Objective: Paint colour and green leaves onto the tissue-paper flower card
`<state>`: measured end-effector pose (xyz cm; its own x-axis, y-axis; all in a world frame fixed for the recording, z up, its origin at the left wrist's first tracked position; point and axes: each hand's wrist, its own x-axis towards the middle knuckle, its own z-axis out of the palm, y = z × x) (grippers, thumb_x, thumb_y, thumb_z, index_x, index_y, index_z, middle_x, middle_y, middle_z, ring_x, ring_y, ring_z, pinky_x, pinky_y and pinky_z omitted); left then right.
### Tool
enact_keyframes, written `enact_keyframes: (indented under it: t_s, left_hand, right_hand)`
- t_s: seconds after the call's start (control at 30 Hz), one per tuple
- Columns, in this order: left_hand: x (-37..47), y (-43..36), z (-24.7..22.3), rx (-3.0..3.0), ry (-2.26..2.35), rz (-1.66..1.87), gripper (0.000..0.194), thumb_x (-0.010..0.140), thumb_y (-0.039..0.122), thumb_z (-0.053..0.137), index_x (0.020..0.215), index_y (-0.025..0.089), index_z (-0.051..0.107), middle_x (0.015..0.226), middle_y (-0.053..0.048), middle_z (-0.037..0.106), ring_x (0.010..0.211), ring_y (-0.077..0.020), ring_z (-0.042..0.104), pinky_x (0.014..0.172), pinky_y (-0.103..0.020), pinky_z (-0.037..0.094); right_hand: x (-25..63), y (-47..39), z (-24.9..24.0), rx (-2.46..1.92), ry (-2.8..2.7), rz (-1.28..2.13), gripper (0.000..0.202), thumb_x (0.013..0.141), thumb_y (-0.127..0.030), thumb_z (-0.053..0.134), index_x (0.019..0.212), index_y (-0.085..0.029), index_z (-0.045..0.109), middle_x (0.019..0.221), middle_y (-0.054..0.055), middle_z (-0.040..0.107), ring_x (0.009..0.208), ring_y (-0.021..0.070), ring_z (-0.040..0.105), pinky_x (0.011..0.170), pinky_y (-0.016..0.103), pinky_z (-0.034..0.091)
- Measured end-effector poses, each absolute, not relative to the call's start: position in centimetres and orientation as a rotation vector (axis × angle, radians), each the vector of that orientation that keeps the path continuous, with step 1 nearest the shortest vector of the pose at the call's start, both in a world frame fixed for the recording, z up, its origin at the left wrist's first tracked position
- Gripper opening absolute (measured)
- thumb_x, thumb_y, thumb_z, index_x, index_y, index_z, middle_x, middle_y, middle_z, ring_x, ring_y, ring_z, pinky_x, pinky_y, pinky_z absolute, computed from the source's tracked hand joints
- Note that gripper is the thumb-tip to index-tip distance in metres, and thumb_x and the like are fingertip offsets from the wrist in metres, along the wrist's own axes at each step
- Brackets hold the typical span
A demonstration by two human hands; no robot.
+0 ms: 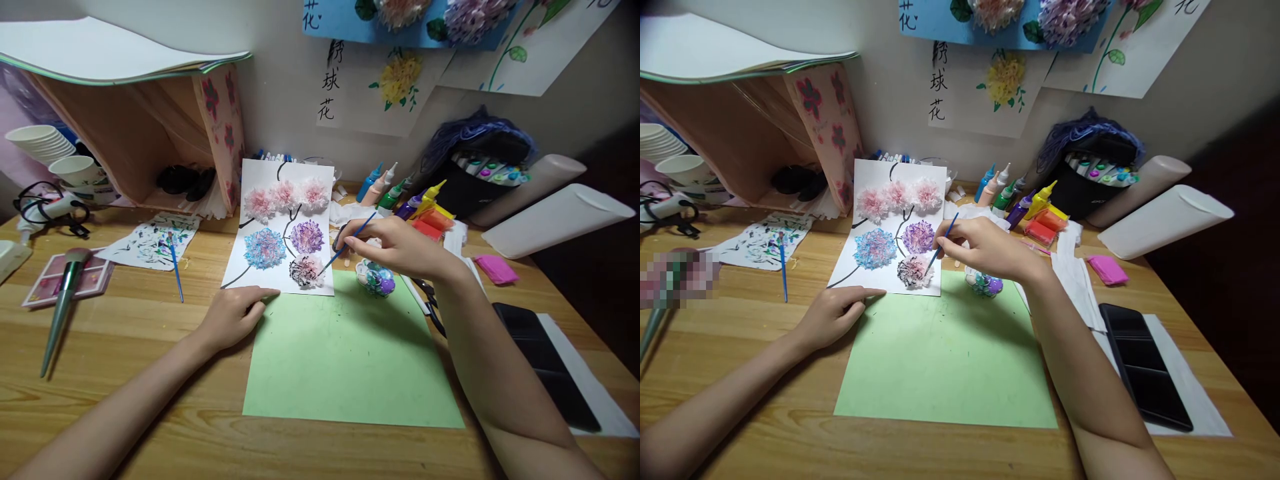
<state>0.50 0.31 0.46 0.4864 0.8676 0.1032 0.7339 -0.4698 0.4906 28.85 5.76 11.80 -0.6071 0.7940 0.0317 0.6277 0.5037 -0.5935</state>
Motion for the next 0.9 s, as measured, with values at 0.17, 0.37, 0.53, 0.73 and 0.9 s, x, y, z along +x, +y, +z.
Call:
enact_keyframes:
  t_s: [0.17, 0.37, 0.53, 0.73, 0.9]
  left_hand:
    - [0.5, 0.3, 0.5, 2.354, 1.332, 0.487, 0.038, 0.082, 0.017, 0.039, 0.107, 0.022, 0.066, 0.096, -0.001, 0.072, 0.081, -0.0162, 0.066, 0.070, -0.027, 0.048]
    - [0.5, 0.3, 0.4, 2.353, 1.329, 0.512, 0.038, 0.082, 0.017, 0.040, 0.107, 0.024, 0.067, 0.094, -0.001, 0.072, 0.079, -0.0156, 0.066, 0.069, -0.026, 0.048]
    - [0.5, 0.3, 0.4, 2.357, 1.331, 0.493, 0.038, 0.082, 0.017, 0.039, 0.108, 0.023, 0.066, 0.096, -0.001, 0.072, 0.080, -0.0157, 0.066, 0.070, -0.027, 0.048]
    - [0.4, 0.3, 0.5, 2.348, 1.326, 0.510, 0.038, 0.082, 0.017, 0.039, 0.107, 0.023, 0.067, 0.095, -0.001, 0.072, 0.080, -0.0155, 0.066, 0.069, -0.026, 0.049]
    - [0.4, 0.2, 0.4, 2.366, 1.337, 0.500, 0.038, 0.082, 0.016, 0.039, 0.107, 0.024, 0.067, 0.096, -0.001, 0.072, 0.080, -0.0156, 0.066, 0.069, -0.027, 0.049]
  right_hand:
    - [28.5, 5.7, 11.6, -1.221, -2.503, 0.767, 0.029, 0.090, -0.032, 0.041, 0.090, -0.016, 0.065, 0.084, 0.005, 0.068, 0.073, 0.0141, 0.059, 0.064, 0.028, 0.042]
    - [28.7, 5.8, 11.7, -1.197, -2.470, 0.771, 0.028, 0.090, -0.030, 0.041, 0.092, -0.016, 0.065, 0.088, 0.005, 0.068, 0.073, 0.0137, 0.059, 0.065, 0.028, 0.042]
    - [28.5, 5.8, 11.7, -1.199, -2.504, 0.784, 0.028, 0.090, -0.031, 0.041, 0.090, -0.016, 0.065, 0.084, 0.005, 0.068, 0.073, 0.0139, 0.059, 0.063, 0.028, 0.042]
    - [28.8, 5.9, 11.8, -1.197, -2.470, 0.776, 0.027, 0.090, -0.032, 0.041, 0.088, -0.018, 0.064, 0.086, 0.005, 0.068, 0.074, 0.0147, 0.060, 0.067, 0.029, 0.045]
    - [31.1, 6.0, 12.8, -1.202, -2.145, 0.707, 0.023, 0.087, -0.037, 0.047, 0.081, -0.021, 0.063, 0.085, 0.005, 0.066, 0.078, 0.0181, 0.063, 0.070, 0.033, 0.050]
